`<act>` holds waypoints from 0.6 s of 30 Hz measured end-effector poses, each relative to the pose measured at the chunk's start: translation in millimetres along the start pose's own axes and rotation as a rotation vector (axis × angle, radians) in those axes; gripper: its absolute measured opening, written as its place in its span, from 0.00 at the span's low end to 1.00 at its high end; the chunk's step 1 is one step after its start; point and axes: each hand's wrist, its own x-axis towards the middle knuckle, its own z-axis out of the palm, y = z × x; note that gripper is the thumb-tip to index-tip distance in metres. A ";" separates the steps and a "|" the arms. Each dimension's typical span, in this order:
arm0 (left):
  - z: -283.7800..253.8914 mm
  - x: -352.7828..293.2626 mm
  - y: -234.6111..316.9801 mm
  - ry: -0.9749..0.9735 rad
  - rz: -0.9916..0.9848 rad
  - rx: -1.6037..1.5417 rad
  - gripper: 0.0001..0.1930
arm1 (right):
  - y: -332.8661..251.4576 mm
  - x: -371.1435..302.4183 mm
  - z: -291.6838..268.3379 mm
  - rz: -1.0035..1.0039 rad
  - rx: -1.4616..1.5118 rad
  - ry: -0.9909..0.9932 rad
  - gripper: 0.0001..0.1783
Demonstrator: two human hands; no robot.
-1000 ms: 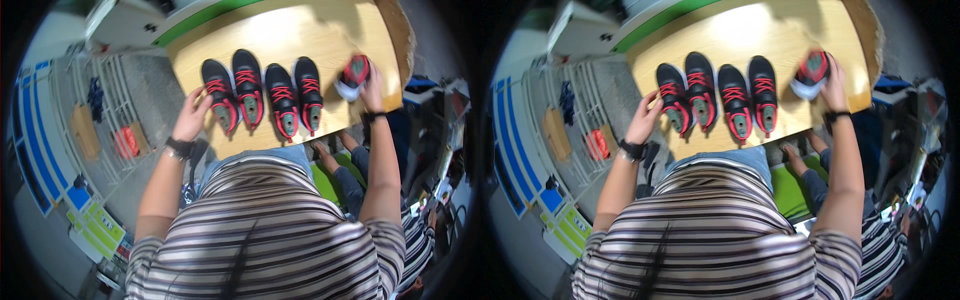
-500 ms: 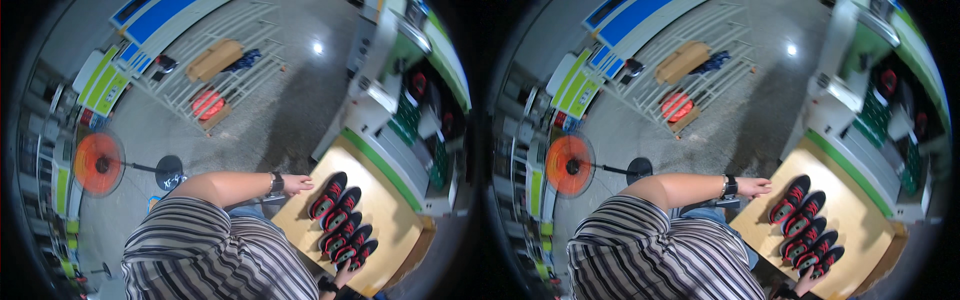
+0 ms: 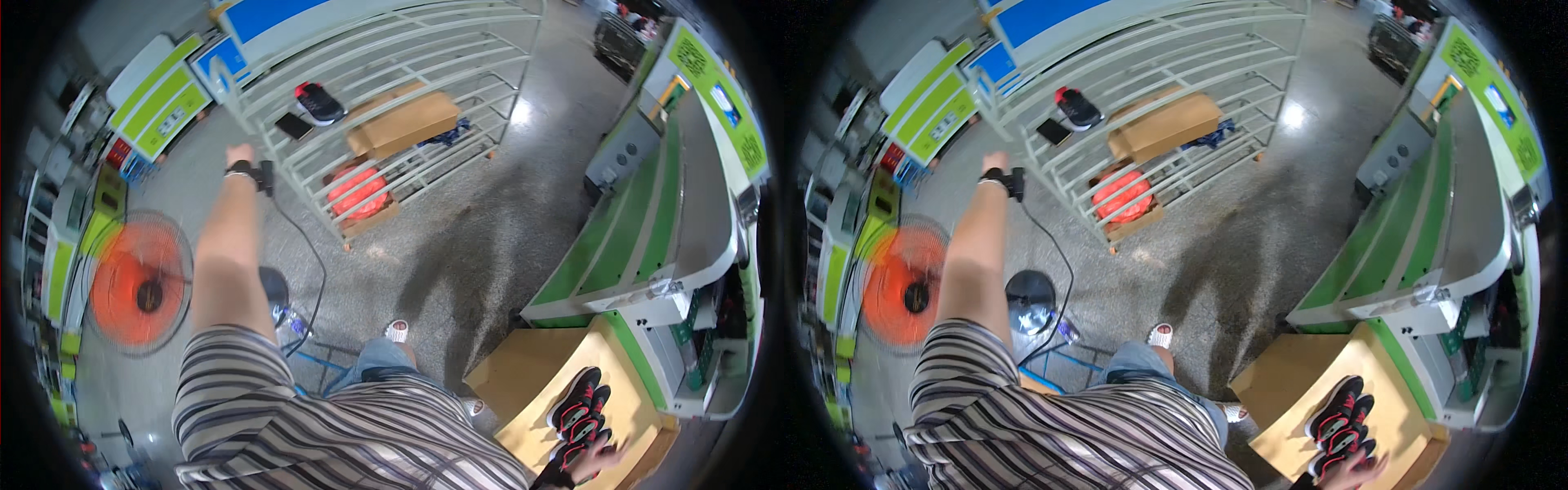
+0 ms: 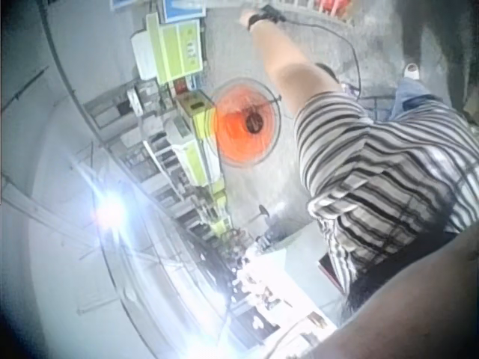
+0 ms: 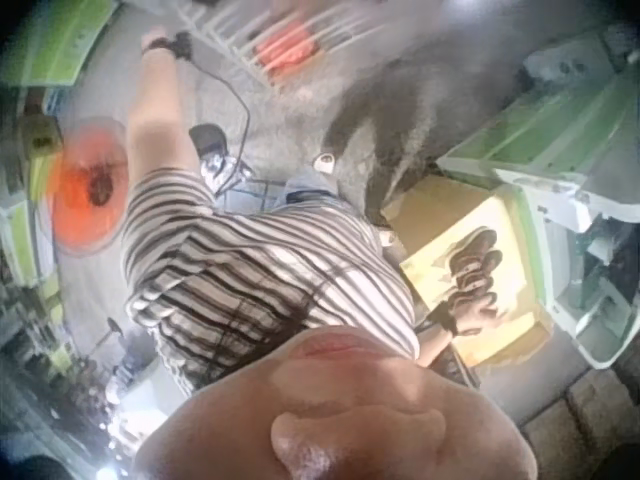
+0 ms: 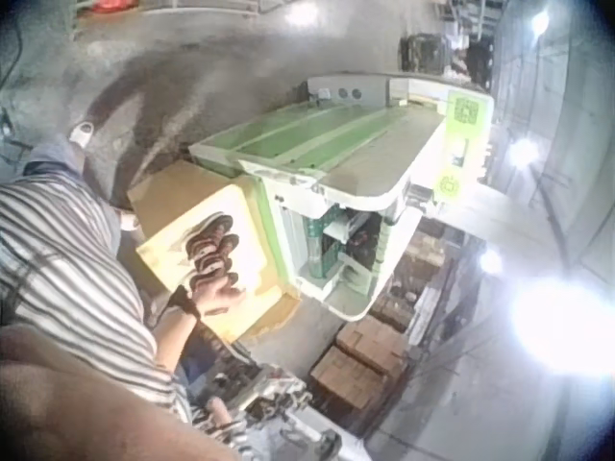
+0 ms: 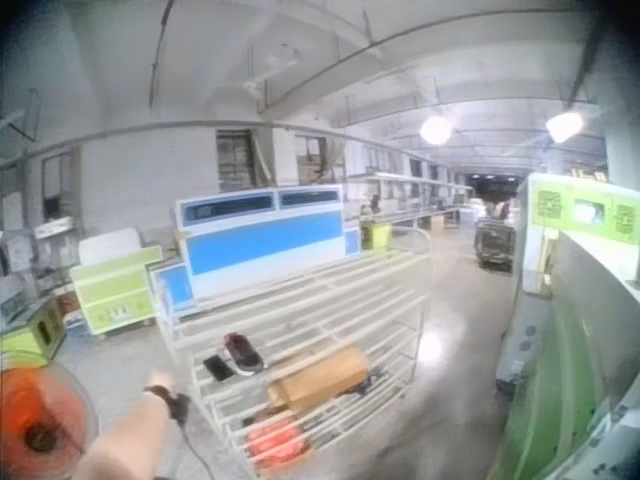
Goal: The person picks up shoes from a table, places them into a machine, and then removes them to pull the laces before placing them onto a rack.
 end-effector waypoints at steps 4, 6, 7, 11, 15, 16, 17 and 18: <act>-5.8 82.1 -55.5 0.181 -0.140 -0.923 0.19 | -160.4 -20.8 27.7 -0.242 -0.084 -0.201 0.28; -7.7 75.2 10.7 0.051 -0.422 -1.658 0.42 | -200.9 -32.3 21.2 -0.243 -0.060 -0.215 0.28; -27.9 51.2 35.4 0.033 -0.426 -1.694 0.49 | -213.5 -37.4 22.7 -0.265 -0.016 -0.209 0.28; -32.4 14.9 1.0 0.297 -0.281 -1.595 0.49 | -267.2 -47.3 87.2 -0.368 0.216 -0.382 0.27; -90.2 -69.8 53.7 0.132 0.078 -1.648 0.43 | -385.5 -63.0 147.9 -0.594 0.496 -0.599 0.23; -95.0 -84.5 43.3 0.029 0.147 -1.666 0.36 | -418.7 -62.6 152.0 -0.749 0.471 -0.595 0.23; -95.2 -97.9 40.0 -0.085 0.239 -1.684 0.30 | -456.7 -67.1 153.0 -0.804 0.540 -0.627 0.22; -93.4 -94.7 19.3 -0.114 0.442 -1.525 0.28 | -490.3 -70.3 158.8 -0.927 0.566 -0.671 0.21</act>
